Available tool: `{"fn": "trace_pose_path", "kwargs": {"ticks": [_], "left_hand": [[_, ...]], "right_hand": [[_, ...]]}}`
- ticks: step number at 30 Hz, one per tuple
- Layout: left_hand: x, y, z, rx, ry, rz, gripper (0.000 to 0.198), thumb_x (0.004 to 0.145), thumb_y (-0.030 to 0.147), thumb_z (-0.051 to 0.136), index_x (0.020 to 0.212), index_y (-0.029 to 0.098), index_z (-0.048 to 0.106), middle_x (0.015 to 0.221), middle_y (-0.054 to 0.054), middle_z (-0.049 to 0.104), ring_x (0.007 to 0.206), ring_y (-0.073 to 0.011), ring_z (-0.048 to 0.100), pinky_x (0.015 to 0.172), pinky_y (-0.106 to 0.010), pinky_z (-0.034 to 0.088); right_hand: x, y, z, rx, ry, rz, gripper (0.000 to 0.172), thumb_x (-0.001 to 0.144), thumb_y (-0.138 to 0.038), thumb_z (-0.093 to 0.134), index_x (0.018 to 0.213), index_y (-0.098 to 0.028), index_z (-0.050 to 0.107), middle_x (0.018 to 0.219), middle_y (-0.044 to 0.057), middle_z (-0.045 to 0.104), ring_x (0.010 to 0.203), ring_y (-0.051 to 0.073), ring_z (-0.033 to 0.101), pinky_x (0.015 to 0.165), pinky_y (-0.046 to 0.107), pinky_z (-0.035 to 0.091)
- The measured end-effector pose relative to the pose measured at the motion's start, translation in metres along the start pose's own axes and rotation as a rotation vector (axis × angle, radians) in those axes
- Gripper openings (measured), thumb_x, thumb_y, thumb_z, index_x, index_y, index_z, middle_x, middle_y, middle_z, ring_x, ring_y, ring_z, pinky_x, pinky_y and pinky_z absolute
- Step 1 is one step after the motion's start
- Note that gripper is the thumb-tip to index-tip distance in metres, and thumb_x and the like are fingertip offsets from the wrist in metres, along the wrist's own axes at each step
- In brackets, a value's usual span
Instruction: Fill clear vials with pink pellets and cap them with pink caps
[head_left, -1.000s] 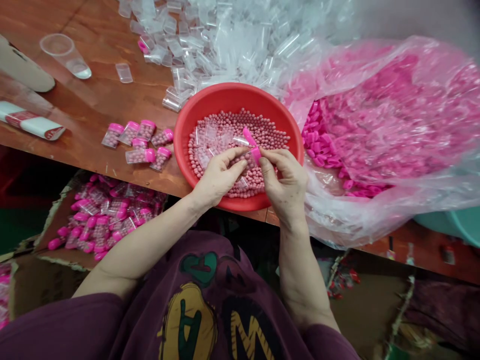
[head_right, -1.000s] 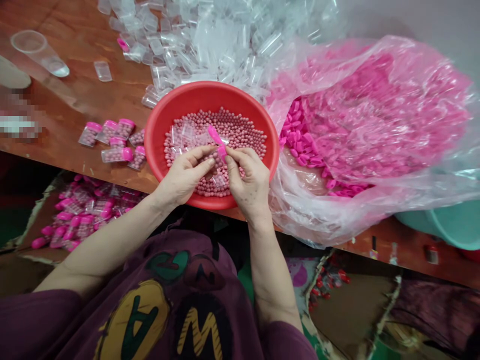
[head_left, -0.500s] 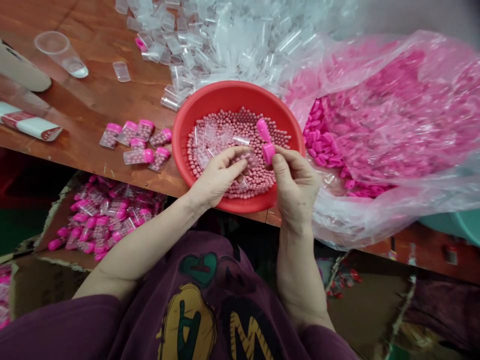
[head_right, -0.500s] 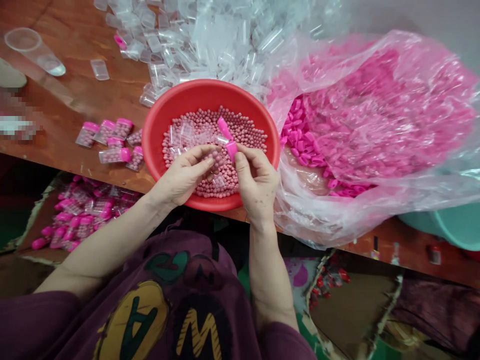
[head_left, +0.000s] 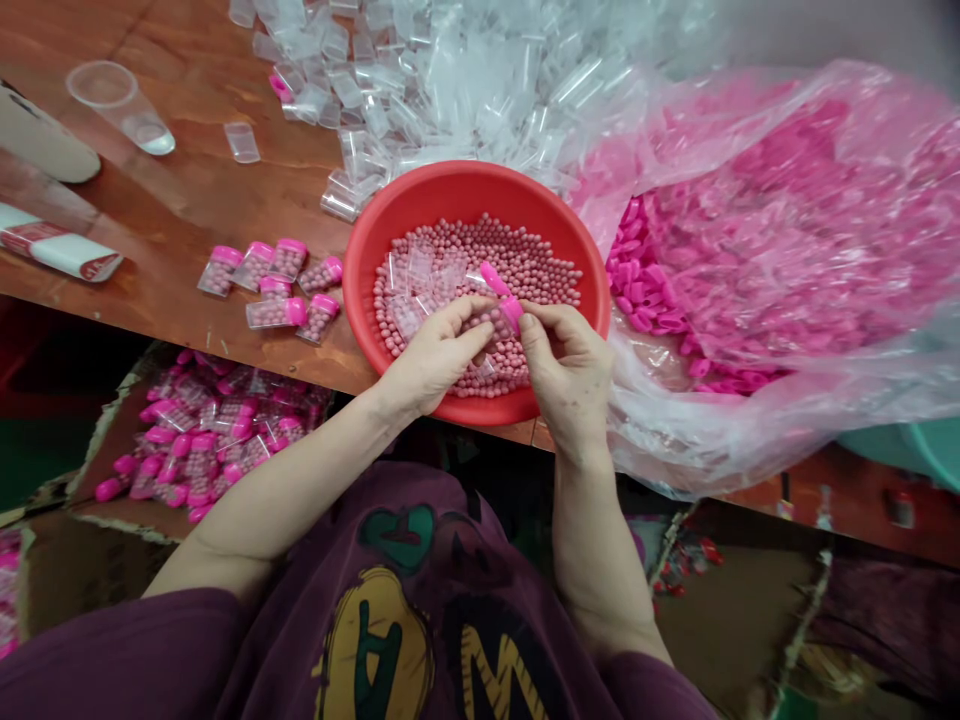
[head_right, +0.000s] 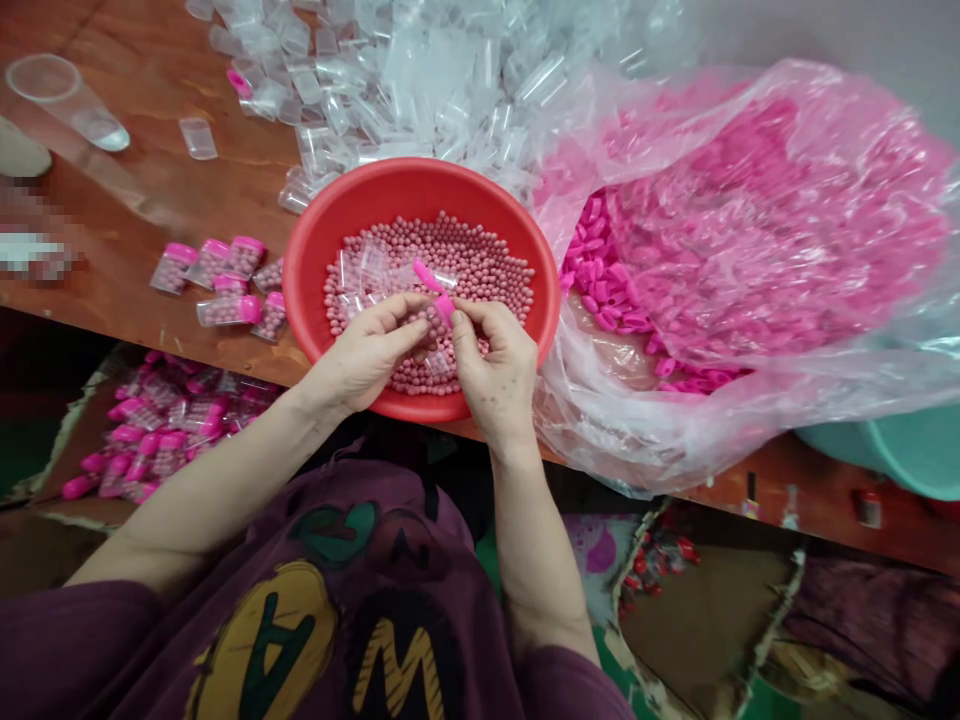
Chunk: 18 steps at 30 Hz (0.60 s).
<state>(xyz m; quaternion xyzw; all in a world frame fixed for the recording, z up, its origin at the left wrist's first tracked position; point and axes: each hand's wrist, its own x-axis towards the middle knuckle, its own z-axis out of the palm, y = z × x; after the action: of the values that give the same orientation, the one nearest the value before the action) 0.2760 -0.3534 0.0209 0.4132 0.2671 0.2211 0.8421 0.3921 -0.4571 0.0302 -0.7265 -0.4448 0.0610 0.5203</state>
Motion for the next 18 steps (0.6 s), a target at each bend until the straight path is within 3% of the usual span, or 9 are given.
{"fn": "trace_pose_path", "kwargs": {"ticks": [8, 13, 18], "left_hand": [[0.000, 0.000, 0.001, 0.007, 0.050, 0.027, 0.011, 0.094, 0.009, 0.068, 0.101, 0.017, 0.072, 0.099, -0.001, 0.070, 0.085, -0.0090, 0.060, 0.082, -0.020, 0.054], [0.000, -0.001, -0.001, 0.099, 0.035, 0.071, 0.011, 0.095, 0.008, 0.063, 0.096, 0.017, 0.070, 0.097, -0.001, 0.070, 0.083, -0.0094, 0.058, 0.079, -0.020, 0.052], [0.002, -0.008, -0.003, 0.207, -0.014, 0.144, 0.013, 0.092, 0.011, 0.066, 0.102, 0.019, 0.066, 0.105, -0.003, 0.072, 0.098, -0.0138, 0.065, 0.097, -0.027, 0.054]], "right_hand": [[-0.005, 0.002, 0.016, -0.254, 0.122, -0.274, 0.017, 0.106, -0.023, 0.061, 0.110, -0.022, 0.077, 0.105, 0.008, 0.082, 0.102, 0.022, 0.078, 0.093, 0.041, 0.065], [-0.008, 0.000, 0.014, -0.192, 0.056, -0.223, 0.014, 0.105, -0.023, 0.063, 0.107, -0.024, 0.077, 0.102, 0.006, 0.082, 0.096, 0.020, 0.078, 0.088, 0.038, 0.066], [-0.011, 0.001, 0.012, -0.167, 0.055, -0.177, 0.017, 0.105, -0.026, 0.061, 0.108, -0.025, 0.077, 0.106, 0.007, 0.082, 0.100, 0.022, 0.077, 0.093, 0.042, 0.064]]}}
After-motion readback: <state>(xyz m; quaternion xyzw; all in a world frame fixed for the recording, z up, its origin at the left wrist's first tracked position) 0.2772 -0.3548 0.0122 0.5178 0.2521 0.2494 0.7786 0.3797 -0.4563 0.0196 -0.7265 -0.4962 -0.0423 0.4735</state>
